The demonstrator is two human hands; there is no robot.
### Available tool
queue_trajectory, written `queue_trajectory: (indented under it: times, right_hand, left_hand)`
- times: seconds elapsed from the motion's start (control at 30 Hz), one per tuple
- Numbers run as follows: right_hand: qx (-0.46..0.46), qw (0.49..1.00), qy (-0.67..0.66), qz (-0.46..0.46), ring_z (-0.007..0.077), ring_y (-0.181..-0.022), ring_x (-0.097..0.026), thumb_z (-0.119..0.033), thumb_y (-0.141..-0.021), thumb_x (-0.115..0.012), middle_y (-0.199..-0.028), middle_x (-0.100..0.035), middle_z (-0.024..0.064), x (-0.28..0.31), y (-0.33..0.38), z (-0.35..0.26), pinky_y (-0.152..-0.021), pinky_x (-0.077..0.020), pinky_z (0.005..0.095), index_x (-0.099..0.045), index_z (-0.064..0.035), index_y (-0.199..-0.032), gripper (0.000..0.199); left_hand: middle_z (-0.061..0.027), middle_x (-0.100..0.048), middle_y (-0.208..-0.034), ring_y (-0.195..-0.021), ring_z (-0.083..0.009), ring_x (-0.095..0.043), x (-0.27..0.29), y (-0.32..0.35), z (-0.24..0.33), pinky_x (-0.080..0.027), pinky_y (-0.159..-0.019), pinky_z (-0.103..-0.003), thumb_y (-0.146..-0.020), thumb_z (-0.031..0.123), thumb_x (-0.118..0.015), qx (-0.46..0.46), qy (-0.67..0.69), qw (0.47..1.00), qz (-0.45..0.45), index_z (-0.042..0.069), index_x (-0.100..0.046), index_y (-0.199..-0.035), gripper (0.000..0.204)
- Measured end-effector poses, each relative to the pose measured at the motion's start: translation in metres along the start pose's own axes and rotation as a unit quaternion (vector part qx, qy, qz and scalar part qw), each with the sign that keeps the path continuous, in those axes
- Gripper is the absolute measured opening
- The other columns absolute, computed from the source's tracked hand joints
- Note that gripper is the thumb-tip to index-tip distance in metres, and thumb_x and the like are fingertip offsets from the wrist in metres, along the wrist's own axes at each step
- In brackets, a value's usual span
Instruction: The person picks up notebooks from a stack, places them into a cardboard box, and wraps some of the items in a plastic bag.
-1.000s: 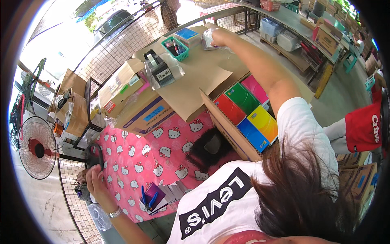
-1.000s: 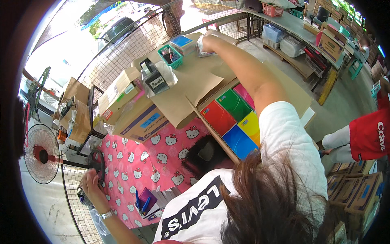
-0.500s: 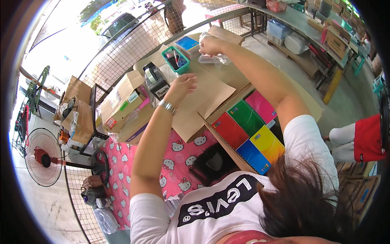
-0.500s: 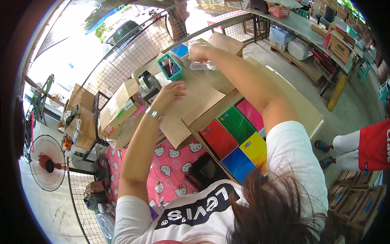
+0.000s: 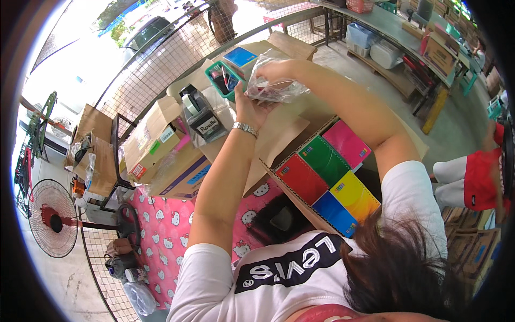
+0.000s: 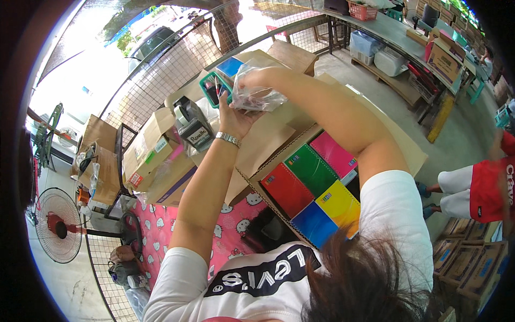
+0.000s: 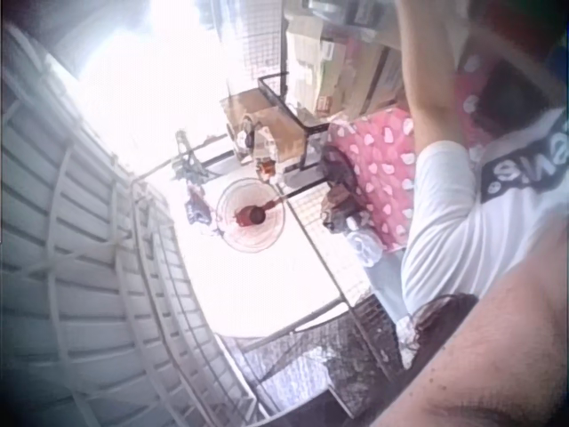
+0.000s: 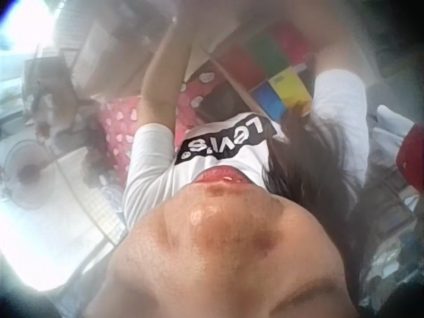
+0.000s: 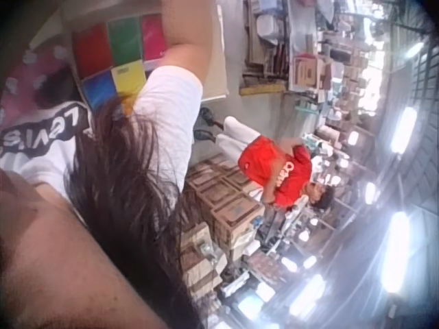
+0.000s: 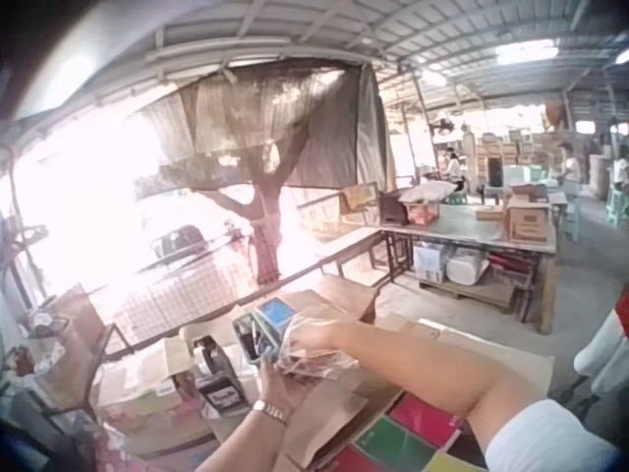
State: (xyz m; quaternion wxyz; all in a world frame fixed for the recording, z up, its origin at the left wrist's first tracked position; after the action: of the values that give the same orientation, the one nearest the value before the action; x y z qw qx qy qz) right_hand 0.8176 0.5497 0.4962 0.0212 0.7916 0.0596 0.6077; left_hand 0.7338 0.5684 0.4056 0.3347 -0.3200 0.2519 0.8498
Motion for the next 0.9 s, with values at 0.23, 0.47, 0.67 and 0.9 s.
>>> queue_trajectory:
  times: [0.23,0.47,0.67,0.9]
  right_hand:
    - [-0.050,0.931,-0.360,0.037,0.0268,-0.096,-0.066,-0.029,-0.086,-0.066,-0.110,-0.067,0.0162,0.022,0.014,0.042,-0.075,-0.0567,0.0374,-0.059,-0.0068,-0.125,0.046]
    - [-0.073,0.976,-0.121,0.164,0.0243,-0.091,-0.067,-0.024,-0.086,-0.065,-0.109,-0.066,0.0148,0.024,0.000,0.082,-0.071,-0.0577,0.0359,-0.059,-0.0076,-0.125,0.043]
    - [-0.043,0.971,-0.223,0.069,0.0242,-0.095,-0.066,-0.020,-0.085,-0.066,-0.112,-0.066,0.0143,-0.002,-0.005,0.124,-0.078,-0.0577,0.0370,-0.059,-0.0037,-0.122,0.041]
    - [-0.016,0.878,-0.455,0.146,0.0239,-0.088,-0.067,-0.020,-0.088,-0.061,-0.106,-0.067,0.0150,0.008,0.032,0.086,-0.079,-0.0565,0.0351,-0.063,0.0016,-0.112,0.032]
  left_hand:
    - [-0.0191,-0.051,-0.131,-0.119,-0.0368,-0.053,-0.050,0.000,0.037,-0.045,-0.095,-0.053,-0.085,0.064,-0.049,-0.022,-0.216,0.976,0.030,0.003,-0.039,-0.138,0.081]
    - [-0.0170,-0.053,-0.127,-0.102,-0.0327,-0.062,-0.089,-0.030,0.054,-0.050,-0.087,-0.052,-0.082,0.049,-0.069,0.007,-0.494,0.869,0.039,0.007,-0.029,-0.142,0.083]
    - [-0.0153,-0.053,-0.128,-0.104,-0.0318,-0.062,-0.091,-0.054,0.038,-0.052,-0.084,-0.048,-0.093,0.028,-0.061,-0.014,-0.478,0.878,-0.016,0.008,-0.032,-0.142,0.060]
    - [-0.0208,-0.029,-0.150,-0.128,-0.0344,-0.044,-0.053,-0.034,0.049,-0.042,-0.099,-0.049,-0.083,0.022,-0.074,-0.071,-0.457,0.883,-0.084,0.011,-0.001,-0.152,0.101]
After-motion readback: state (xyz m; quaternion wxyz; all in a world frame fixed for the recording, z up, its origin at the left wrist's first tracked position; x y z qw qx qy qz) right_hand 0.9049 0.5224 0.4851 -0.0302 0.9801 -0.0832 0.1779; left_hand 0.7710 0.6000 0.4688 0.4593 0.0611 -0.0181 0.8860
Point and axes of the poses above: each hand's wrist, its own y-axis away from the middle knuckle, its own x-axis out of the back of the hand, z = x × y, the point moved 7 cm from there along -y, towards the middle knuckle
